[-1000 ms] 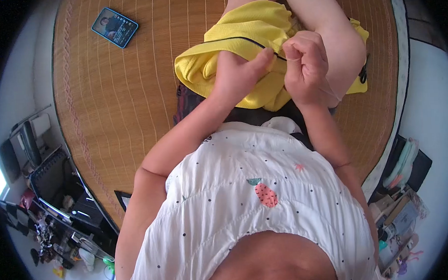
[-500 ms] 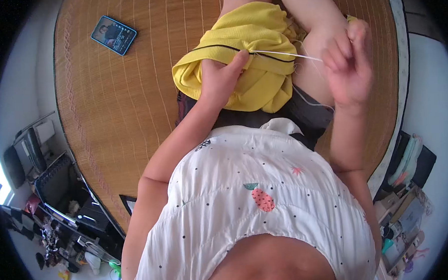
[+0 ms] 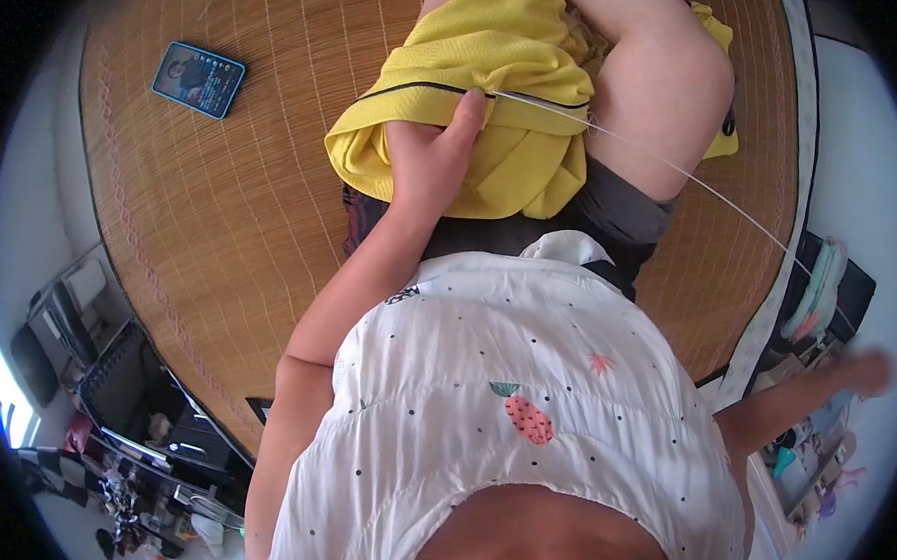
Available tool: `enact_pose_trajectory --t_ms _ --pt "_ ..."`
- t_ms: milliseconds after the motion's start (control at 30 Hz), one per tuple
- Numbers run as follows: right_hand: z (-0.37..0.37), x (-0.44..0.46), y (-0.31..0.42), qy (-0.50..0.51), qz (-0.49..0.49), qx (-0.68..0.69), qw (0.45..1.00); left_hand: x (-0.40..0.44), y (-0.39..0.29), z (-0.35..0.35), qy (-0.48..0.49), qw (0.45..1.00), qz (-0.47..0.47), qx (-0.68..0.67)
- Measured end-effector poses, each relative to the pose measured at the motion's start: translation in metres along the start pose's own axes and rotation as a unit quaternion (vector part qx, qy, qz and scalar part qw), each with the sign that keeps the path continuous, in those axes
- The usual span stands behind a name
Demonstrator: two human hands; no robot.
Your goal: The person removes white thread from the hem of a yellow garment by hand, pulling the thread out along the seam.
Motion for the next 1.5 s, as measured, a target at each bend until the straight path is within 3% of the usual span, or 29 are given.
enact_pose_trajectory --t_ms 200,267,300,333,367,467,1067,1267,1433,1467,1500 --pt "-0.044 -0.058 -0.038 0.098 -0.28 0.044 0.954 -0.002 -0.004 -0.003 0.0 0.999 0.02 -0.047" --pt "-0.097 -0.133 0.077 0.195 -0.265 0.148 0.933 -0.005 -0.003 -0.002 -0.003 0.999 0.009 -0.038" --pt "-0.108 -0.164 0.158 0.275 -0.181 0.228 0.916 -0.006 -0.003 -0.002 -0.003 0.999 0.004 -0.035" --pt "-0.107 -0.192 0.209 0.39 -0.15 0.218 0.882 -0.006 -0.005 -0.003 -0.001 1.0 0.002 -0.027" --pt "-0.107 -0.213 0.248 0.456 -0.062 0.295 0.838 -0.007 -0.007 -0.003 0.0 1.0 0.001 -0.019" --pt "-0.11 -0.239 0.324 0.589 0.004 0.362 0.723 -0.011 -0.011 -0.001 -0.009 1.0 0.023 -0.018" --pt "-0.117 -0.261 0.328 0.557 -0.021 0.339 0.758 -0.009 -0.007 -0.001 -0.04 0.998 0.015 -0.049" --pt "-0.115 -0.261 0.325 0.58 0.029 0.297 0.758 -0.008 -0.008 -0.002 -0.028 0.998 0.01 -0.048" --pt "-0.116 -0.263 0.327 0.542 0.049 0.324 0.774 -0.011 -0.006 -0.002 -0.031 0.998 0.024 -0.041" --pt "-0.117 -0.261 0.329 0.526 0.052 0.348 0.774 -0.012 -0.003 -0.002 -0.036 0.999 0.03 -0.028" --pt "-0.115 -0.26 0.329 0.568 -0.002 0.357 0.742 -0.01 -0.006 0.0 -0.046 0.999 0.028 -0.01"
Point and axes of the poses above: each hand's wrist, its own x-axis towards the middle knuckle, its own z-axis out of the back of the hand, y = z × x, the point moved 1 cm from there along x, towards the middle knuckle, and after that the axes turned 7 degrees about -x, right-handed, at the moved point
